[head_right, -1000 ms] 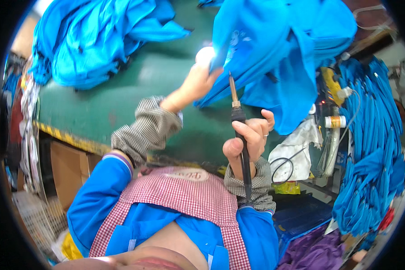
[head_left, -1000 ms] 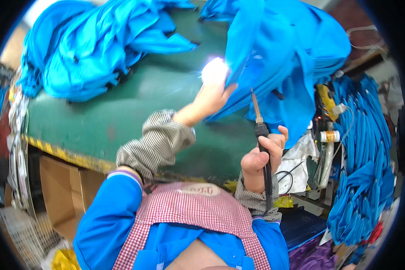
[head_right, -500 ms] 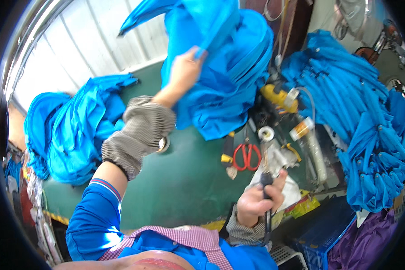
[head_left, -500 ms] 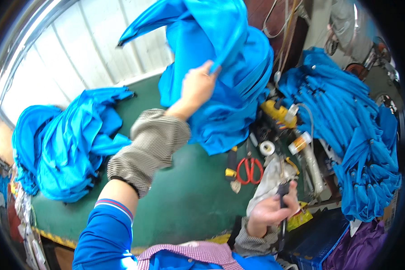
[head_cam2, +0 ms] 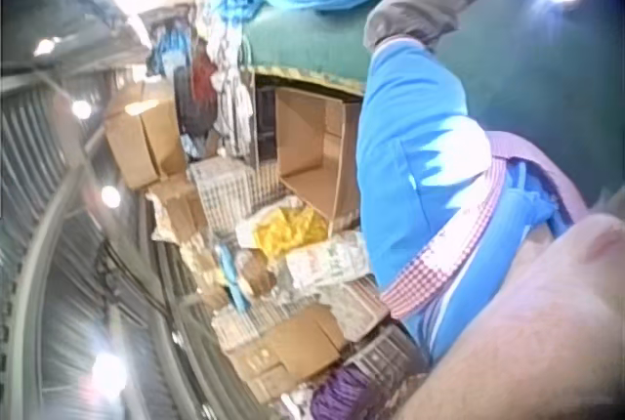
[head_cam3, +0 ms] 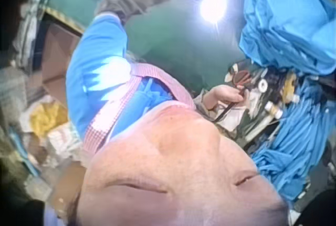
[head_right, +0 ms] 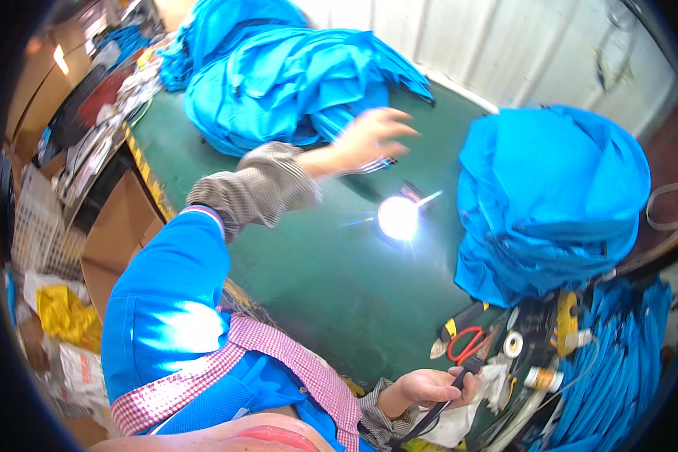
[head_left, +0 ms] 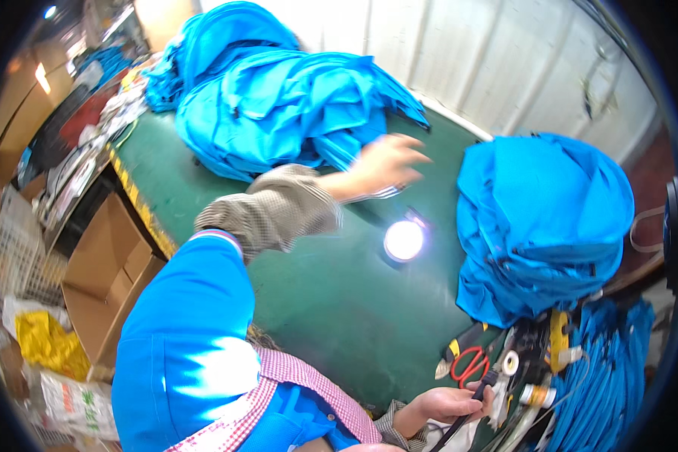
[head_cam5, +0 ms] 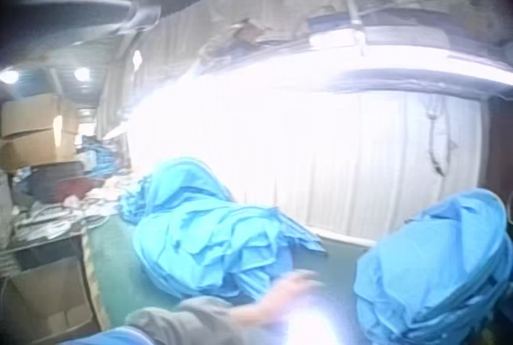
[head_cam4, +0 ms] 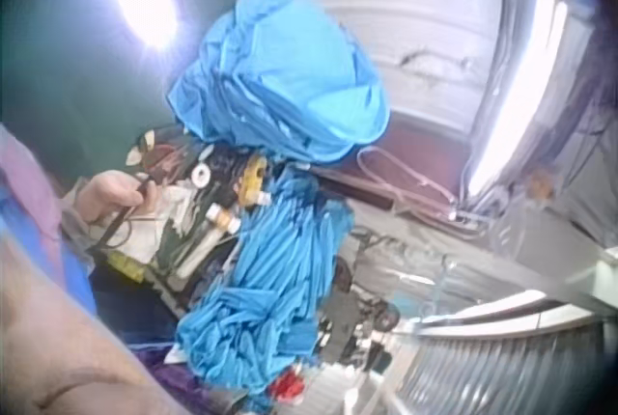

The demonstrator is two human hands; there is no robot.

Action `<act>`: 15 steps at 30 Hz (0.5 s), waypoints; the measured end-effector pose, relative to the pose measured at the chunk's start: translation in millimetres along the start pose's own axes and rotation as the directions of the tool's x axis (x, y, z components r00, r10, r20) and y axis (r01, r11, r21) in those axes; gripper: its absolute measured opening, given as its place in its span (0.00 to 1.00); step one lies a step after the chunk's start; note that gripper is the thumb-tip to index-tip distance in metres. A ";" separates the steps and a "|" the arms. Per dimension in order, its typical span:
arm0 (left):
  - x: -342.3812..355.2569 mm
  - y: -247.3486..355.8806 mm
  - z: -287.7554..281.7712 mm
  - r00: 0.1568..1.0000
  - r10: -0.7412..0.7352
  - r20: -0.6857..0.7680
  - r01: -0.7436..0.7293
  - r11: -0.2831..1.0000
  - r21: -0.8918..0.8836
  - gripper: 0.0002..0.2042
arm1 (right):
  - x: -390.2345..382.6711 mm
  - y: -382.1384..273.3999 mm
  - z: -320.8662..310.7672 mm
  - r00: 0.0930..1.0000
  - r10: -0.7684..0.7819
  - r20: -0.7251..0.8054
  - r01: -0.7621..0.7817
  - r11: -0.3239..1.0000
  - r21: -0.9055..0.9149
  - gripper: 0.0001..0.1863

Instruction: The person uses a handheld sewing tool to stitch seams on blue fabric bags. They repeatedly pick up a bag, align the edges, and run the tool along the seam, then place the finished bag aside and pick up the next one.

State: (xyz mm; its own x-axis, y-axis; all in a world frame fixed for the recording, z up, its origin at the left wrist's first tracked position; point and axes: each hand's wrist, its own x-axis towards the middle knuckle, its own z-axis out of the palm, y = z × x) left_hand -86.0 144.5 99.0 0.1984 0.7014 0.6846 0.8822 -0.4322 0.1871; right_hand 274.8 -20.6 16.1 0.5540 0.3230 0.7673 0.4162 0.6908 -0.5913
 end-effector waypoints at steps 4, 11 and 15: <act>-116.2 -131.2 -111.7 0.782 -0.444 -0.436 0.570 0.794 0.213 0.15 | -15.7 -5.6 36.8 0.988 -0.014 0.154 0.000 0.995 0.097 0.19; -218.2 -376.3 -182.0 0.002 -0.866 -0.500 0.905 0.214 -0.366 0.19 | -28.8 -28.7 74.6 0.899 -0.078 0.432 0.096 0.995 -0.019 0.17; -160.5 -408.3 -170.4 0.197 -0.945 0.260 -0.043 -0.273 -0.961 0.19 | -33.7 -40.1 71.8 0.857 -0.061 0.512 0.106 0.992 -0.060 0.17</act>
State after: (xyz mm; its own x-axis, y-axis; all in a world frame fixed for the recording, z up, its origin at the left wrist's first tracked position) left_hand -550.9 111.8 32.7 -0.6839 0.6938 -0.2254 -0.6601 -0.4570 0.5963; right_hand 187.8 -12.8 31.8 0.0801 0.5661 0.8204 0.5154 0.6810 -0.5202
